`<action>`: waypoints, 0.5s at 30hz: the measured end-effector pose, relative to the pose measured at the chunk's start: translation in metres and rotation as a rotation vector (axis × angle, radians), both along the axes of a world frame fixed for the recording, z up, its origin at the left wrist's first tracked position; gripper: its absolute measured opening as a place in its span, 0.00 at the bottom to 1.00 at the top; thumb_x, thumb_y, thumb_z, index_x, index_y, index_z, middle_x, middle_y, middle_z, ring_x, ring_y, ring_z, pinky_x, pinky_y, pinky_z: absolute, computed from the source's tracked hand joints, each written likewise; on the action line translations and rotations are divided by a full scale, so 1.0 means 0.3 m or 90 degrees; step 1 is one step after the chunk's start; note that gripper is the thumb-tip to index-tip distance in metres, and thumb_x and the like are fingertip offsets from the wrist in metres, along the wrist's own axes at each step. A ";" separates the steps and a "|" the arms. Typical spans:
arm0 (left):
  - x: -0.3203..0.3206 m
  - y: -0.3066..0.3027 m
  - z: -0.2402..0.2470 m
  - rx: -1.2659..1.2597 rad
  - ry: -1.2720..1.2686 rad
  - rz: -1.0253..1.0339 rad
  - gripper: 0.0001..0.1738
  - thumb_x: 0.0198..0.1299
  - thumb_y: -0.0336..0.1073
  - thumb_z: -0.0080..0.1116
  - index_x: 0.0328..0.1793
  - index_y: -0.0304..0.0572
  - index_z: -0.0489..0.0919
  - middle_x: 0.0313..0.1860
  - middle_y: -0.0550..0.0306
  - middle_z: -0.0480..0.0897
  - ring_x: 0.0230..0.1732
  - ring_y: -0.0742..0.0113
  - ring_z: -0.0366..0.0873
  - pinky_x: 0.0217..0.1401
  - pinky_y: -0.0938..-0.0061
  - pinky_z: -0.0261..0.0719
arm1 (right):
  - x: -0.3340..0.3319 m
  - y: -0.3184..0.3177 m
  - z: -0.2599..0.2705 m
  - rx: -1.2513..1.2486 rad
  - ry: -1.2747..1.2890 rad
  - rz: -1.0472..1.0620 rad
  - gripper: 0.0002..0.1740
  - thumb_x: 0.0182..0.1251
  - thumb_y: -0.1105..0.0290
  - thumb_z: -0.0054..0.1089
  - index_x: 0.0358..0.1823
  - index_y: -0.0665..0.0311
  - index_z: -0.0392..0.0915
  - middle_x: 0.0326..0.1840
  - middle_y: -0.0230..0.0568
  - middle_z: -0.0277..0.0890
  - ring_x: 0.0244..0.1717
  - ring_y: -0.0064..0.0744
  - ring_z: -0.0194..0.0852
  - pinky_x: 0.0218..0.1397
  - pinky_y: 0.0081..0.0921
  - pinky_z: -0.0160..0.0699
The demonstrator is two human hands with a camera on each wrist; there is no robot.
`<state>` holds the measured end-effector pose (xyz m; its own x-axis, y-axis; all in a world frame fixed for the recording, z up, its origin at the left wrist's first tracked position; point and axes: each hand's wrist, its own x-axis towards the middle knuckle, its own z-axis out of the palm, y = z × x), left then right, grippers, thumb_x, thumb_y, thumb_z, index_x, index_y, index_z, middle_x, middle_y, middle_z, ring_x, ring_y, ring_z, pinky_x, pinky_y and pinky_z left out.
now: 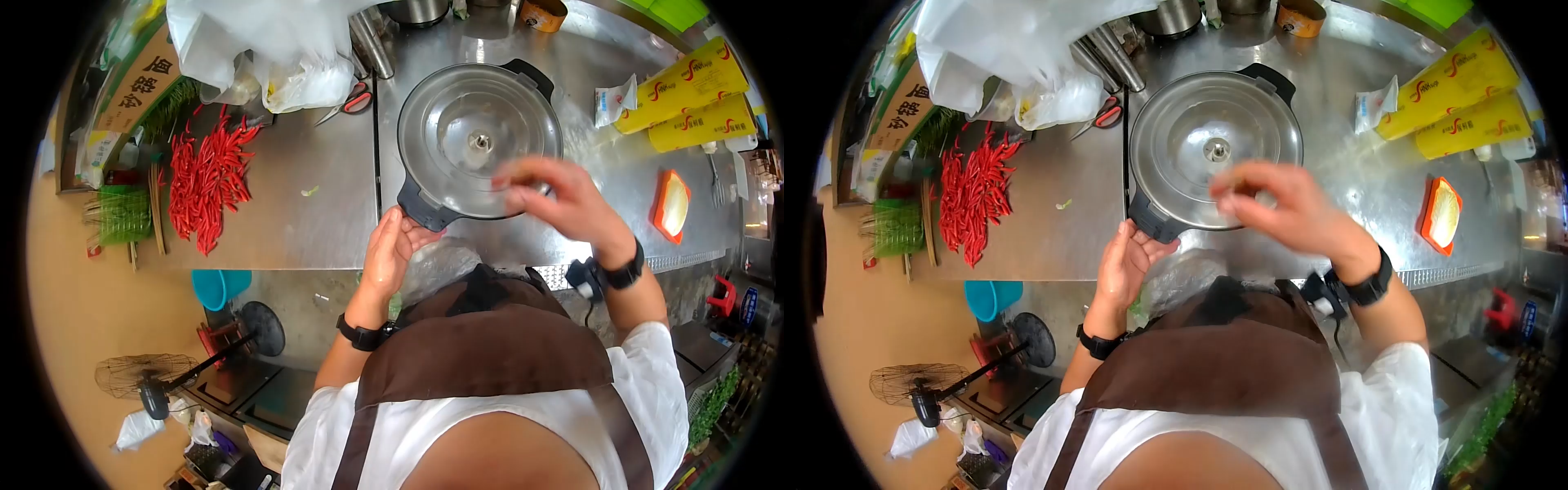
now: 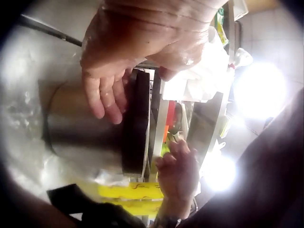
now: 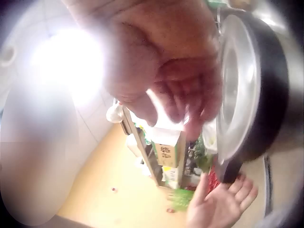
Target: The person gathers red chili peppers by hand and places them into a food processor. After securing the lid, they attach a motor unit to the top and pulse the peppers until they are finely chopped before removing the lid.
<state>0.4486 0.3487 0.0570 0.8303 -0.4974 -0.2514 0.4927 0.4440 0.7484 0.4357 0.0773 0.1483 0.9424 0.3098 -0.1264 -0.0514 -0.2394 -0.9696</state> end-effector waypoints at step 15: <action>-0.055 0.037 0.023 0.198 0.054 0.168 0.07 0.69 0.37 0.54 0.39 0.46 0.70 0.23 0.69 0.71 0.25 0.78 0.72 0.51 0.58 0.83 | 0.042 0.081 -0.031 -0.481 -0.454 0.265 0.36 0.47 0.55 0.75 0.55 0.69 0.73 0.40 0.47 0.76 0.44 0.51 0.74 0.49 0.42 0.72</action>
